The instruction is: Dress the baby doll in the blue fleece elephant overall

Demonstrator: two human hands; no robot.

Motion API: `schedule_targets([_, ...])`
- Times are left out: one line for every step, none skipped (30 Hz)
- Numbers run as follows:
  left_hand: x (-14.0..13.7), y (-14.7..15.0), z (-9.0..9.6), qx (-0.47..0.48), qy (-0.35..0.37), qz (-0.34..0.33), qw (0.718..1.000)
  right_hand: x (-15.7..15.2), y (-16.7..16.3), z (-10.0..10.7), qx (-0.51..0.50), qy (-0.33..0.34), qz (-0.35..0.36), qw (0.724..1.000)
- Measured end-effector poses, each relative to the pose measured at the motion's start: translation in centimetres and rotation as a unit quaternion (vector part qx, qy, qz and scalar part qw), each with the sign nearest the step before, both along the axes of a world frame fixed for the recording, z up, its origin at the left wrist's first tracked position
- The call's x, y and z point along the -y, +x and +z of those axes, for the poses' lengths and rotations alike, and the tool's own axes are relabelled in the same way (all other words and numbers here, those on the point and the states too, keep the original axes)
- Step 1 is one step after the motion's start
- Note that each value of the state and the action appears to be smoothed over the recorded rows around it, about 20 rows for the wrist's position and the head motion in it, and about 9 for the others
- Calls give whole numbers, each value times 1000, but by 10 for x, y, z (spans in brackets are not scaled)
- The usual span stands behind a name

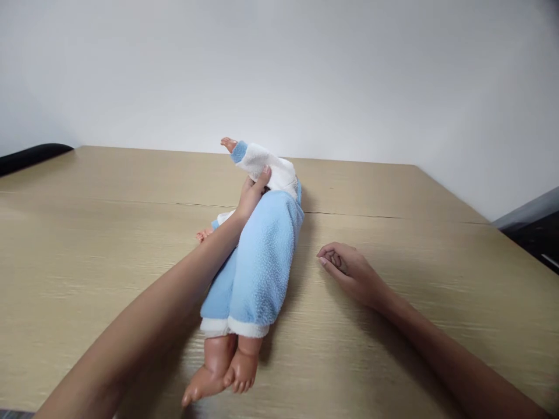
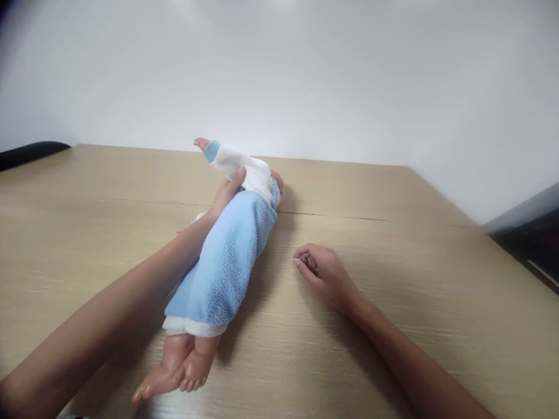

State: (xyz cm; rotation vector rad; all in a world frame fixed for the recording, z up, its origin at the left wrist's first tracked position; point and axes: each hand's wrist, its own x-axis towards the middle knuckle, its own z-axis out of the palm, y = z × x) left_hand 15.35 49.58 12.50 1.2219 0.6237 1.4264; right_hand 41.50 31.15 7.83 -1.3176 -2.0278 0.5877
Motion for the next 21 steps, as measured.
schedule_targets([1, 3, 1, 12, -4, 0, 1000, 0, 0, -1, -4, -3, -2, 1000])
schedule_targets([2, 6, 1, 19, -4, -4, 1000, 0, 1, -1, -10, -5, -5, 1000])
schedule_targets([4, 9, 2, 19, -1, -8, 1000, 0, 1, -2, -17, -7, -7, 1000])
schedule_targets([5, 13, 2, 12, 6, -13, 1000, 0, 1, -3, -23, -9, -8, 1000])
schedule_targets([7, 16, 2, 3, 13, -14, 1000, 0, 2, -3, -27, -9, -9, 1000])
schedule_targets([9, 20, 2, -8, 21, -13, 1000, 0, 2, -4, -28, -9, -10, 1000])
schedule_targets([11, 23, 1, -22, 30, -10, 999, 0, 2, -5, -27, -8, -11, 1000])
schedule_targets([13, 27, 1, -38, 40, -6, 998, -1, 2, -7, -26, -9, -12, 1000])
schedule_targets([15, 31, 0, -57, 54, 0, 997, -2, 3, -8, -32, -13, -15, 999])
schedule_targets([17, 36, -1, -80, 74, 8, 994, -3, 3, -10, -50, -23, -22, 998])
schedule_targets([20, 41, -2, -107, 102, 18, 989, -5, 5, -11, -84, -37, -35, 995])
schedule_targets([22, 47, -3, -137, 136, 29, 981, -8, 7, -12, -131, -56, -52, 988])
schedule_targets([25, 53, -4, -171, 174, 36, 969, -11, 10, -12, -191, -78, -72, 976])
schedule_targets([28, 59, -4, -208, 210, 40, 954, -14, 14, -11, -256, -101, -89, 957])
schedule_targets([31, 65, -4, -251, 241, 39, 937, -17, 18, -10, -318, -128, -101, 934])
schedule_targets([34, 71, -4, -298, 264, 35, 916, -20, 23, -8, -372, -158, -104, 909])
schedule_targets([38, 76, -4, -350, 282, 32, 893, -23, 28, -5, -416, -191, -98, 884])
schedule_targets([42, 81, -3, -403, 297, 31, 865, -25, 33, -2, -448, -223, -87, 861])
schedule_targets([45, 85, -2, -454, 311, 32, 834, -27, 38, 0, -468, -252, -75, 844])
schedule_targets([49, 87, -1, -491, 327, 31, 807, -29, 42, 3, -482, -278, -66, 828])
schedule_targets([53, 89, 1, -523, 344, 31, 779, -30, 46, 5, -487, -302, -56, 817])
